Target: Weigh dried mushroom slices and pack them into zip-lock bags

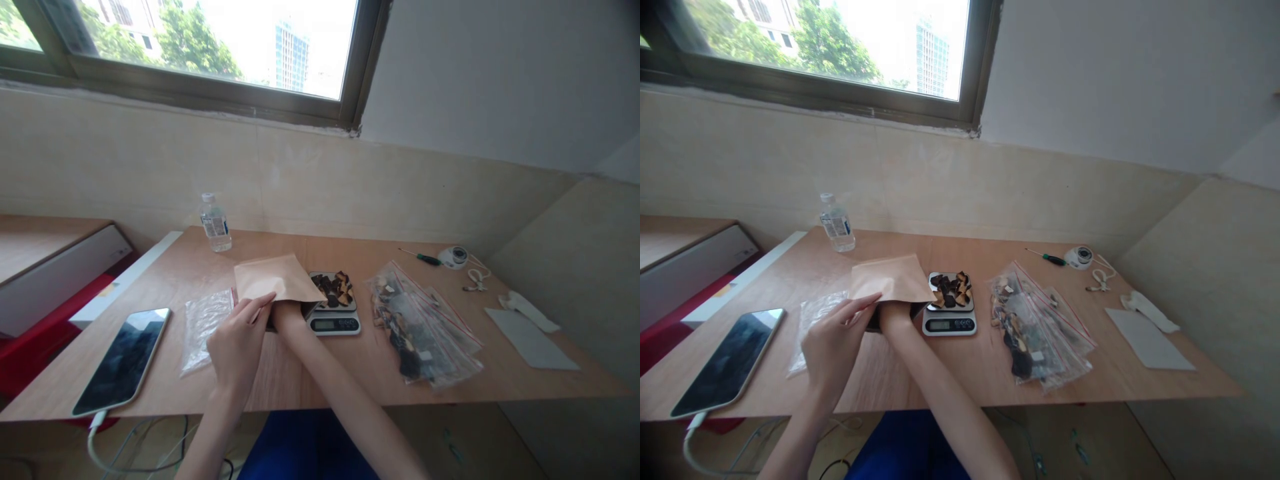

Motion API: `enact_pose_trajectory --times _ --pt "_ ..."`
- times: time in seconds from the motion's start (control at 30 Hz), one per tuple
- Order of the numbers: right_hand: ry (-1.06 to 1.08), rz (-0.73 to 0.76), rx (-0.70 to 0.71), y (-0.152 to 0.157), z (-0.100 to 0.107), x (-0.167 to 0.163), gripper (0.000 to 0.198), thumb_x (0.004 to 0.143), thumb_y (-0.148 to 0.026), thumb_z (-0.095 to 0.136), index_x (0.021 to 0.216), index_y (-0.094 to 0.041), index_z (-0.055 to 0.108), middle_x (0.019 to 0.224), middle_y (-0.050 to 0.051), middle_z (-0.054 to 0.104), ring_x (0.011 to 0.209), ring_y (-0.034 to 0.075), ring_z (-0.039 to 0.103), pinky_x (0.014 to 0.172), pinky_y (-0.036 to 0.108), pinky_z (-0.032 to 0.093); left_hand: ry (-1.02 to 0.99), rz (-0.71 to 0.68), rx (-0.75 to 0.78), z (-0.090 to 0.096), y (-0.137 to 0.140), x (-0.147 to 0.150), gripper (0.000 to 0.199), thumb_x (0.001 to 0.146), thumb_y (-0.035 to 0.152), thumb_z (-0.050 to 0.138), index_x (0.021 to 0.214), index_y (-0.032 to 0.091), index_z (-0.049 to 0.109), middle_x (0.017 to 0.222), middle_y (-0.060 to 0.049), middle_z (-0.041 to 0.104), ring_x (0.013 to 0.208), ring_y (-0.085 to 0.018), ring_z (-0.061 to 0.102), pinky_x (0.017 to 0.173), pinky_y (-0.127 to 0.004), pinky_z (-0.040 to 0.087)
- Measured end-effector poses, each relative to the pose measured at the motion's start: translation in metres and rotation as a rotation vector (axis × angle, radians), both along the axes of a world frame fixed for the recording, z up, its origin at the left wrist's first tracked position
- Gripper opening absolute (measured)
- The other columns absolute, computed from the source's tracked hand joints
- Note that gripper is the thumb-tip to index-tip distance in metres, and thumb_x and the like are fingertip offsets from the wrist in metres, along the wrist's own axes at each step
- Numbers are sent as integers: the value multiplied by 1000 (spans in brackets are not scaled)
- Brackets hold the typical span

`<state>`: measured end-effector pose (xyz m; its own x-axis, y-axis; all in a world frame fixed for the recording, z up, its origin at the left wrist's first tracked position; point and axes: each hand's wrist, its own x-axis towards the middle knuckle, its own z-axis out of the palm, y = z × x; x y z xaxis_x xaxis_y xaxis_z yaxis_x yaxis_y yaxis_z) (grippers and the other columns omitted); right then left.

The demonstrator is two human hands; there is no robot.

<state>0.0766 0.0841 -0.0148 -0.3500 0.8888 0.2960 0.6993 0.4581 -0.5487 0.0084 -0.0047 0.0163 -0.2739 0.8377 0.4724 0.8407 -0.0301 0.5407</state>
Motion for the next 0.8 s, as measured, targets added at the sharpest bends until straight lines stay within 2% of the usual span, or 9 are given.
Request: enact_pose_trajectory --times 0.13,0.23,0.3,0.37,0.43,0.5,0.63,0.73,0.8 --pt "-59 -31 8 -12 18 7 32 83 -1 48 113 -10 58 121 15 59 120 31 48 108 49 27 32 44 69 18 4 -1 20 85 39 55 98 36 70 92 5 72 72 -17 65 52 -24 34" --pt "-87 -32 3 -31 44 23 30 86 -4 43 110 -10 61 114 16 63 112 31 55 103 46 35 59 25 92 32 7 -1 20 84 42 55 94 34 71 94 4 72 70 -17 64 52 -25 34" --pt "-70 9 9 -49 63 35 27 90 -11 41 104 -14 64 103 12 68 100 26 62 95 40 44 63 12 95 42 14 -3 20 83 42 55 92 34 71 95 4 71 70 -16 64 53 -25 36" --pt "30 101 108 -69 77 48 27 93 -18 40 108 -17 63 108 10 65 106 23 59 97 40 43 58 9 94 51 27 -6 19 83 41 55 93 34 71 95 4 71 75 -18 65 56 -26 38" --pt "188 86 205 -89 79 58 30 94 -20 39 116 -23 59 116 7 61 113 21 53 102 41 39 40 33 99 61 49 -11 20 83 39 56 95 33 70 95 2 70 82 -21 65 63 -28 42" --pt "322 36 217 -105 66 67 33 92 -18 40 119 -29 56 115 5 59 112 20 53 100 41 41 1 60 136 69 74 -16 23 83 36 55 100 28 68 98 -3 68 88 -23 64 74 -33 46" --pt "404 -58 46 -126 15 83 36 88 -11 41 111 -31 60 112 6 58 108 20 55 94 39 46 -121 0 325 72 107 -21 41 86 38 50 118 14 56 118 -15 55 112 -27 54 96 -40 42" --pt "399 -108 -74 -137 -21 98 33 87 -12 40 102 -30 63 111 6 57 107 20 56 92 36 48 -157 -72 408 55 107 -20 43 88 37 47 126 16 47 126 -14 48 123 -25 44 104 -41 36" --pt "403 -170 -111 -145 -37 110 32 87 -13 39 98 -30 64 108 7 58 106 20 57 91 35 48 -150 -118 409 36 100 -21 56 83 40 56 132 18 38 133 -15 41 128 -27 38 105 -44 35"
